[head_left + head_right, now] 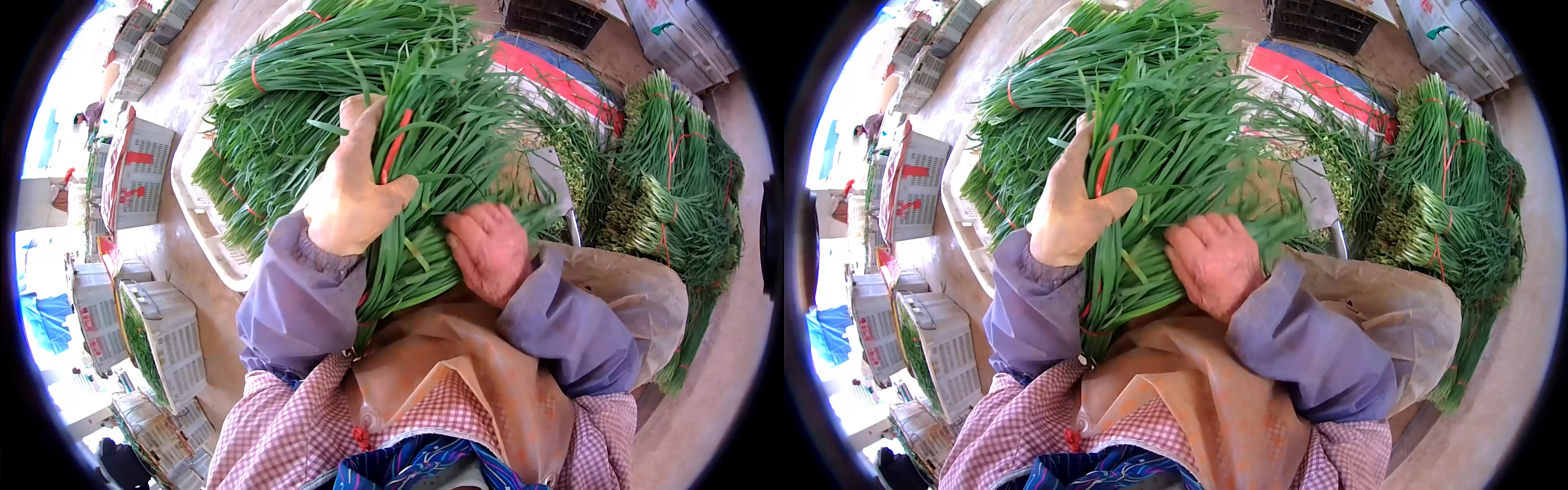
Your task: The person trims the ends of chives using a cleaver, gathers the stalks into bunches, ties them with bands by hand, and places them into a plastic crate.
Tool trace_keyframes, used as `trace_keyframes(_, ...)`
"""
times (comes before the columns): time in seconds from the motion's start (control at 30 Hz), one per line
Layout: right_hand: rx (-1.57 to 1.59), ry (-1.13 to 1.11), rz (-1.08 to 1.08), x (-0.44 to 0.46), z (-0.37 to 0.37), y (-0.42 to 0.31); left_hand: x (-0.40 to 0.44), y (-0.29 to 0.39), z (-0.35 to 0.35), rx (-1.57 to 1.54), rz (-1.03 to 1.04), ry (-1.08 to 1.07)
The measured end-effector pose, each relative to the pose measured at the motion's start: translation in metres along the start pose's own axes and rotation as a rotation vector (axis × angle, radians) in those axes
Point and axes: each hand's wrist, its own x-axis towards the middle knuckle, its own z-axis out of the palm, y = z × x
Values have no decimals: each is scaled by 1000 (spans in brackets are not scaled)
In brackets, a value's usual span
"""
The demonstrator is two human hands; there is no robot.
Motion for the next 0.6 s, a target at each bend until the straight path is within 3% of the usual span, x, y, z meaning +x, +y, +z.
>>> trace_keyframes(0.23, 107, 31, 162, -27, 1, -9, 2, -18, 2, -137, -18, -7)
trace_keyframes(0.37, 286, 306, 164, -4, -9, -12, 1, -16, 3, -155, -25, 8)
trace_keyframes(0.47, 383, 248, 149, 11, -20, -6, -1, -11, 4, -130, -30, 23)
trace_keyframes(0.5, 463, 129, 233, 15, -24, -4, -2, -10, 4, -126, -31, 25)
trace_keyframes(0.6, 688, 165, 377, 15, -3, 1, -4, -9, 5, -152, -25, 35)
